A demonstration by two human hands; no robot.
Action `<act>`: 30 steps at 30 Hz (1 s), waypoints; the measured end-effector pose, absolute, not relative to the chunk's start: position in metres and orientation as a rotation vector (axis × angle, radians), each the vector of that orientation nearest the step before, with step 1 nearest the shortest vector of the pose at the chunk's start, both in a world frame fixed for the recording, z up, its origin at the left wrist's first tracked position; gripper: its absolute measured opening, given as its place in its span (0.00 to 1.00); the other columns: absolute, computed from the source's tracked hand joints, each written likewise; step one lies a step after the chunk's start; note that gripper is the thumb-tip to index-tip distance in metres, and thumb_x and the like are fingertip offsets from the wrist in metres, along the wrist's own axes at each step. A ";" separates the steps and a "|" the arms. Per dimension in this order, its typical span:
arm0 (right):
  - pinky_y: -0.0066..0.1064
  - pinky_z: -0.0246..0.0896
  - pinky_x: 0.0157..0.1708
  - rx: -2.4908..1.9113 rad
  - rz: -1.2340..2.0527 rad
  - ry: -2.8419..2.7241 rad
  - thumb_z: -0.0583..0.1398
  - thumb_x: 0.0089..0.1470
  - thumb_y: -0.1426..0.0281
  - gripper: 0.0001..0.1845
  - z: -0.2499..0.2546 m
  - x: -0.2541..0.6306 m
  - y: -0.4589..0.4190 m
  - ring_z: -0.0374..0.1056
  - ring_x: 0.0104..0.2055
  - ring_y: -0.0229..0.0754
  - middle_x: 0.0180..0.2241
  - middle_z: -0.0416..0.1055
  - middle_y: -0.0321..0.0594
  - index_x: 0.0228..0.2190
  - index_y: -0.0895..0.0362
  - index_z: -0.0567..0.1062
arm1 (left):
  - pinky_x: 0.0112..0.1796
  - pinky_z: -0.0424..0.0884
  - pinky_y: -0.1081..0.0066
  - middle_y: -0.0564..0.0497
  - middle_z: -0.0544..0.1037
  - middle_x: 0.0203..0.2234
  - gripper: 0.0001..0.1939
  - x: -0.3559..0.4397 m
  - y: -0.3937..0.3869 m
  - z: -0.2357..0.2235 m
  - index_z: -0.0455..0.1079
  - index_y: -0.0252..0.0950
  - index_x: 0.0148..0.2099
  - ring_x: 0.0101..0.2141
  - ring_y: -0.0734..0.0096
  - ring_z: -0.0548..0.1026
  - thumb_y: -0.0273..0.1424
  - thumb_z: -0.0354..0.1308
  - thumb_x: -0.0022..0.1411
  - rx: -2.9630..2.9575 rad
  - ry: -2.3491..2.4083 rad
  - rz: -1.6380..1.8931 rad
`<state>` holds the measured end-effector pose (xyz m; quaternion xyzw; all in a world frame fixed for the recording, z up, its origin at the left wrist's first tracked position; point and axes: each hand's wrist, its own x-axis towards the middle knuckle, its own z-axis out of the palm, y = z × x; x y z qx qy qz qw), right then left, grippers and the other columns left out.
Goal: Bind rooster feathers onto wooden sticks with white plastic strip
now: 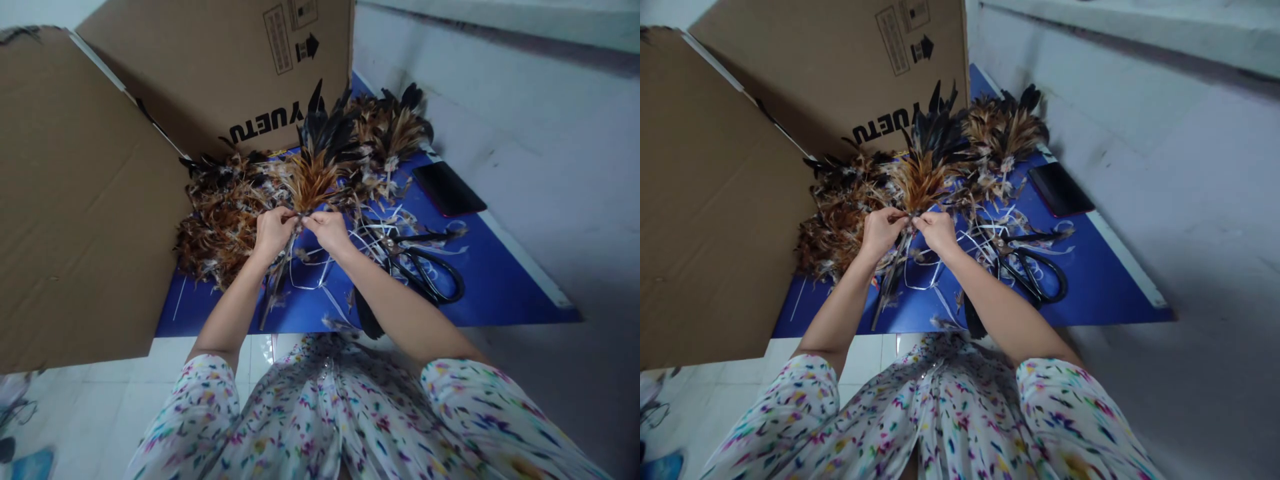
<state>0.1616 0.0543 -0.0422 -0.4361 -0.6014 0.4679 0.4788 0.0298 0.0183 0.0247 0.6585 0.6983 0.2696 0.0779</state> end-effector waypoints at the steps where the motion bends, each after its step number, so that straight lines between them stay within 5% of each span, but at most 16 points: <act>1: 0.30 0.41 0.25 -1.092 1.113 -1.498 0.60 0.50 0.63 0.19 -0.043 0.161 0.054 0.49 0.21 0.32 0.15 0.52 0.29 0.14 0.56 0.64 | 0.43 0.71 0.73 0.50 0.84 0.35 0.09 0.030 0.018 0.023 0.79 0.36 0.40 0.36 0.70 0.80 0.30 0.60 0.60 1.971 2.108 0.796; 8: 0.31 0.39 0.25 -1.250 0.992 -1.581 0.59 0.54 0.58 0.27 -0.043 0.158 0.052 0.45 0.20 0.32 0.14 0.48 0.30 0.11 0.55 0.58 | 0.43 0.71 0.71 0.49 0.84 0.35 0.09 0.036 0.013 0.016 0.79 0.36 0.39 0.36 0.69 0.80 0.30 0.58 0.61 1.998 2.153 0.724; 21: 0.30 0.37 0.24 -1.186 1.062 -1.477 0.61 0.52 0.61 0.26 -0.052 0.151 0.054 0.45 0.21 0.31 0.16 0.45 0.29 0.12 0.56 0.56 | 0.45 0.69 0.68 0.43 0.83 0.40 0.17 0.032 0.012 0.025 0.77 0.35 0.45 0.43 0.61 0.79 0.30 0.46 0.68 2.237 2.200 0.373; 26: 0.29 0.40 0.25 -1.223 1.085 -1.481 0.60 0.52 0.60 0.21 -0.055 0.149 0.054 0.51 0.22 0.32 0.16 0.52 0.30 0.15 0.57 0.66 | 0.45 0.71 0.65 0.39 0.81 0.44 0.19 0.041 0.007 0.018 0.75 0.33 0.49 0.45 0.57 0.79 0.29 0.42 0.69 2.277 2.335 0.207; 30: 0.29 0.44 0.26 -1.237 1.083 -1.495 0.60 0.52 0.60 0.19 -0.057 0.149 0.054 0.55 0.23 0.33 0.17 0.57 0.31 0.17 0.58 0.71 | 0.47 0.71 0.66 0.42 0.82 0.44 0.16 0.037 0.011 0.003 0.75 0.35 0.49 0.46 0.60 0.79 0.28 0.48 0.67 2.288 2.300 0.507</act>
